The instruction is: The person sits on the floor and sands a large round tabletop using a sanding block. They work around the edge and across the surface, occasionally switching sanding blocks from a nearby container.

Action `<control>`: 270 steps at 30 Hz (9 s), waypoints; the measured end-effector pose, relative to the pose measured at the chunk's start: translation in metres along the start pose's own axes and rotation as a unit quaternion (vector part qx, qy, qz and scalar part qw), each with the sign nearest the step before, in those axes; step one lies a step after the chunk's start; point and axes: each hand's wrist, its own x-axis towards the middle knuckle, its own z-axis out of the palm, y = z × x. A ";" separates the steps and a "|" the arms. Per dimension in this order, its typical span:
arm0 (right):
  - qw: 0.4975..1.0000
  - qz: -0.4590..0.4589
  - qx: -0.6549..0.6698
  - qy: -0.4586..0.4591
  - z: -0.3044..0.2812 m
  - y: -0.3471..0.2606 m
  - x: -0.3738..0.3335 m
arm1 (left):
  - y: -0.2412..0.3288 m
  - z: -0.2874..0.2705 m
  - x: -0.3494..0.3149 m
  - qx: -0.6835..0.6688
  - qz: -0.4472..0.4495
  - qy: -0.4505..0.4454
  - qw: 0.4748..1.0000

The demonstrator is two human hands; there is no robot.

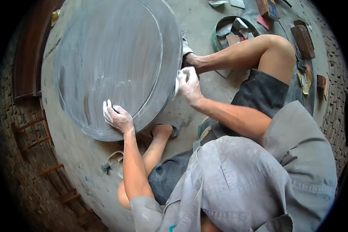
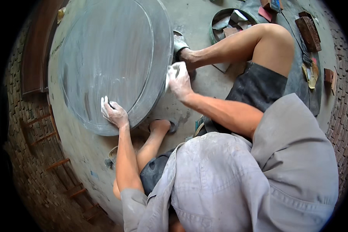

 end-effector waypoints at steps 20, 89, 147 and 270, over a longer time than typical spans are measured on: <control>0.999 -0.021 0.041 0.011 -0.015 -0.028 0.114 | -0.006 0.001 -0.004 0.005 0.002 -0.012 1.000; 0.977 0.046 0.061 -0.201 -0.061 -0.048 0.159 | 0.010 -0.013 0.004 0.001 -0.015 -0.079 0.997; 0.872 -0.016 -0.263 -0.412 -0.091 -0.101 0.297 | 0.047 0.082 0.172 -0.048 0.103 -0.121 0.986; 0.493 -0.673 -0.404 -0.375 0.565 -0.158 0.001 | -0.219 -0.001 0.104 -0.052 -0.319 0.022 0.946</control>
